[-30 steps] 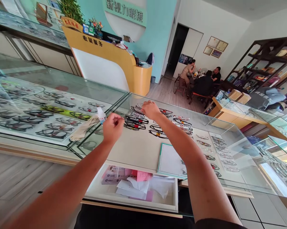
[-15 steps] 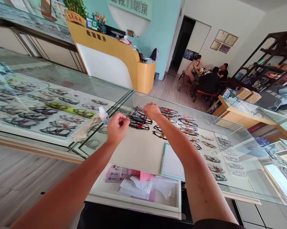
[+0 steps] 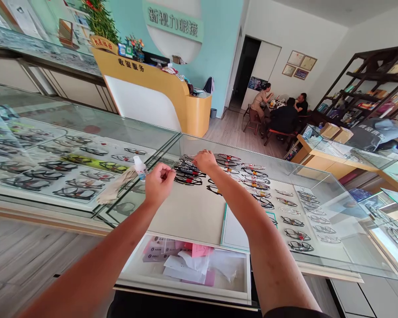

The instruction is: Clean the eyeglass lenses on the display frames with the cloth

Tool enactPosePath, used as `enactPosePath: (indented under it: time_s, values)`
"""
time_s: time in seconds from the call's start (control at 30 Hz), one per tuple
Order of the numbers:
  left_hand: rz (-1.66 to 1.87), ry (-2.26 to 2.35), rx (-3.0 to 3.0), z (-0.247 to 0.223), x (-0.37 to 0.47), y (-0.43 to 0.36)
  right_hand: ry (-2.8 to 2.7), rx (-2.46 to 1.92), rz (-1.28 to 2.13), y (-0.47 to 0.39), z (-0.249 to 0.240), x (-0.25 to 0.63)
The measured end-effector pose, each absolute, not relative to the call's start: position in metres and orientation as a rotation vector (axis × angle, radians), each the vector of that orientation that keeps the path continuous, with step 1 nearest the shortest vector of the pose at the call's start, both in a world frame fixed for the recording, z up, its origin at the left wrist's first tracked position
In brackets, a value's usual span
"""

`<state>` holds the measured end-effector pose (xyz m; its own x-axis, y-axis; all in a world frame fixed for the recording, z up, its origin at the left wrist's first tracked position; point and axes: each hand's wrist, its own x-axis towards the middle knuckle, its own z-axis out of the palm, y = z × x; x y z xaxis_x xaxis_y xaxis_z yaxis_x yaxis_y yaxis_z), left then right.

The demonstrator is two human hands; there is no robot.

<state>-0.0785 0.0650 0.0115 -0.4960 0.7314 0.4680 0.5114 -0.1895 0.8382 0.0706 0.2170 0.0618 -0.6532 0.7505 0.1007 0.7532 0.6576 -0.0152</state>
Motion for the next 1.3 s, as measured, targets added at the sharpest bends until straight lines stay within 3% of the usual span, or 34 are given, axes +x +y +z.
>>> enactPosePath:
  time_s: [0.2, 0.3, 0.4, 0.6, 0.8, 1.07, 1.3]
  values:
    - [1.768, 1.837, 1.452, 0.008, -0.08, 0.067, -2.635, -1.157, 0.009, 0.141, 0.098, 0.084]
    - [1.778, 1.831, 1.437, 0.005, -0.081, 0.068, -2.676, -0.815, 0.454, 0.064, 0.101, 0.107]
    - [1.776, 1.871, 1.447, 0.005, -0.08, 0.068, -2.866, -0.595, 0.769, -0.008, 0.081, 0.13]
    - [1.831, 1.854, 1.44, 0.006, -0.078, 0.069, -2.741, -0.553, 0.821, -0.078, 0.006, 0.135]
    - [1.839, 1.886, 1.442, 0.005, -0.077, 0.067, -2.668, -0.831, 1.077, -0.061, -0.062, 0.103]
    - [1.818, 1.933, 1.497, 0.006, -0.073, 0.065, -2.545, -1.234, 0.81, 0.004, -0.134, 0.044]
    - [1.836, 1.977, 1.533, 0.008, -0.073, 0.061, -2.612, -1.164, 0.619, 0.046, -0.144, 0.006]
